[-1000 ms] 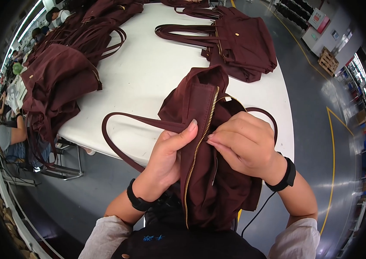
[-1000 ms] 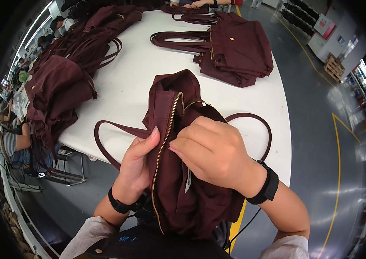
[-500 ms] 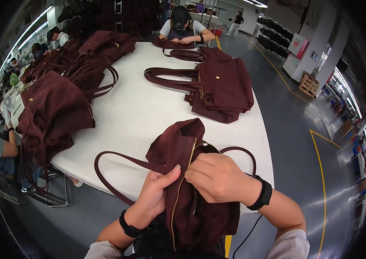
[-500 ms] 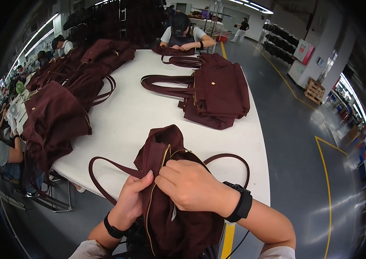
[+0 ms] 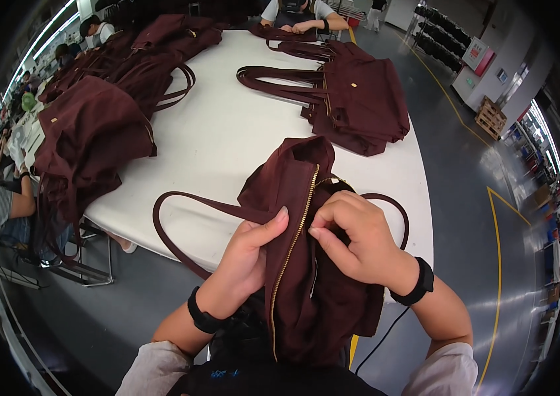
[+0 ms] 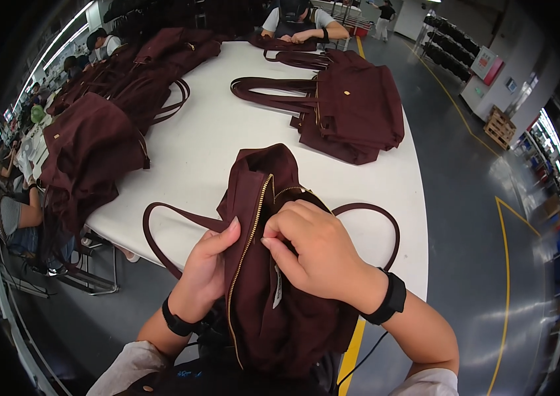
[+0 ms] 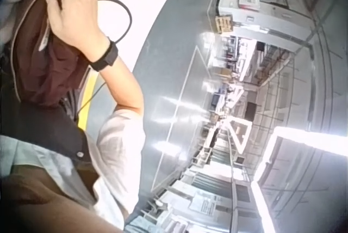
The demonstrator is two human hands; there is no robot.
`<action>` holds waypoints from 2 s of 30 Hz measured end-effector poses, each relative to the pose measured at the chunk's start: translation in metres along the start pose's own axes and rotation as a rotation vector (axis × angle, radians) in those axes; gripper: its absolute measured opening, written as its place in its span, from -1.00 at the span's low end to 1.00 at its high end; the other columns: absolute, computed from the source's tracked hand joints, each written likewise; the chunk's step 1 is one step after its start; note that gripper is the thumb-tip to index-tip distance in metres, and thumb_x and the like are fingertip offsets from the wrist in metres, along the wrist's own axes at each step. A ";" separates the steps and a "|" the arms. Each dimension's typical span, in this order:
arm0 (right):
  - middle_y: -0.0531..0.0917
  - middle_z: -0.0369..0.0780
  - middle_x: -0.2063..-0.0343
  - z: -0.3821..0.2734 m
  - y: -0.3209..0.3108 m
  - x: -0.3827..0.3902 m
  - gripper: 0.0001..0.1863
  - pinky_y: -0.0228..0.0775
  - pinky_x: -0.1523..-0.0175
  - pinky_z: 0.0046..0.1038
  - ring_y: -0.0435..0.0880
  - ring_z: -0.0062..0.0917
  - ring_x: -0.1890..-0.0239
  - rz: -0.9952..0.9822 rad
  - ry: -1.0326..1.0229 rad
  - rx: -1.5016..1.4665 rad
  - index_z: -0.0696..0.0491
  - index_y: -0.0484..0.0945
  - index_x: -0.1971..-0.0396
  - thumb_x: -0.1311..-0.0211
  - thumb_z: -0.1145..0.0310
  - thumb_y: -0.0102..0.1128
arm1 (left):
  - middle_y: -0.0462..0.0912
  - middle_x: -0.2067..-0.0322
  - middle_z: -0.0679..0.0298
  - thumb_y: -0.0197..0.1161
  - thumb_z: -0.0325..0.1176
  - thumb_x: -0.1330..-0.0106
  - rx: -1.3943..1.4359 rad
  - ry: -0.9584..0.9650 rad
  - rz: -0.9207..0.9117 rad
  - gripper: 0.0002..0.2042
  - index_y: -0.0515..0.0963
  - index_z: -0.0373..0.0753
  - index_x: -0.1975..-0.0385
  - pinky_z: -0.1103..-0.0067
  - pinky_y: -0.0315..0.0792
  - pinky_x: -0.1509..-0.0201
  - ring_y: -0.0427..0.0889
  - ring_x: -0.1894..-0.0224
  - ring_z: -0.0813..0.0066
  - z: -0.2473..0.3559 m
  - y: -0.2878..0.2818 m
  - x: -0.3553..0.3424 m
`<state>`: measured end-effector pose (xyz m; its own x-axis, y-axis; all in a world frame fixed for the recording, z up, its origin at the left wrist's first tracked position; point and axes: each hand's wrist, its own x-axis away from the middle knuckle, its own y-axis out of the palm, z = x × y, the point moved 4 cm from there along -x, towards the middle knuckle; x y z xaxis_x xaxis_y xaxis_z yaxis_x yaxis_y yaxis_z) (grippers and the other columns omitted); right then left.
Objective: The recorder is sewing and inspecting the interior and exterior of maroon leather tote bags at a workshop table.
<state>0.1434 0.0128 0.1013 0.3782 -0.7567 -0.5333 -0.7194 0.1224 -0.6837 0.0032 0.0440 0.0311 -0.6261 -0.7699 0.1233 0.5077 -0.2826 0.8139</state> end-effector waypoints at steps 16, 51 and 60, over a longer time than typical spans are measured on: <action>0.61 -0.27 0.58 -0.002 -0.003 0.005 -0.93 0.34 0.45 -0.69 0.53 -0.72 0.56 0.013 0.413 -0.201 0.20 0.60 0.48 0.01 0.54 0.28 | 0.59 0.27 0.28 0.14 -0.33 -0.32 -0.242 0.121 0.051 -0.79 0.48 -0.33 0.19 0.65 0.44 0.15 0.56 0.24 0.63 0.001 0.004 0.001; 0.51 -0.21 0.70 -0.020 0.003 0.003 -0.87 0.38 0.53 -0.51 0.55 -0.50 0.64 0.101 0.377 -0.053 0.18 0.44 0.67 0.19 0.52 0.24 | 0.54 0.45 0.41 0.16 -0.39 -0.30 -0.478 0.432 0.069 -0.87 0.50 -0.33 0.36 0.78 0.32 0.38 0.42 0.42 0.80 0.000 0.015 0.010; 0.44 -0.22 0.73 -0.016 0.012 0.000 -0.84 0.28 0.57 -0.44 0.45 -0.40 0.66 0.177 0.171 0.096 0.13 0.38 0.74 0.29 0.55 0.23 | 0.60 0.36 0.32 0.07 -0.24 -0.37 -0.274 0.198 0.079 -0.75 0.53 -0.33 0.31 0.71 0.40 0.23 0.53 0.33 0.71 -0.001 0.003 0.005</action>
<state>0.1256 0.0040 0.1012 0.1414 -0.8144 -0.5628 -0.7039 0.3170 -0.6356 0.0018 0.0385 0.0335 -0.4650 -0.8841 0.0455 0.7069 -0.3399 0.6203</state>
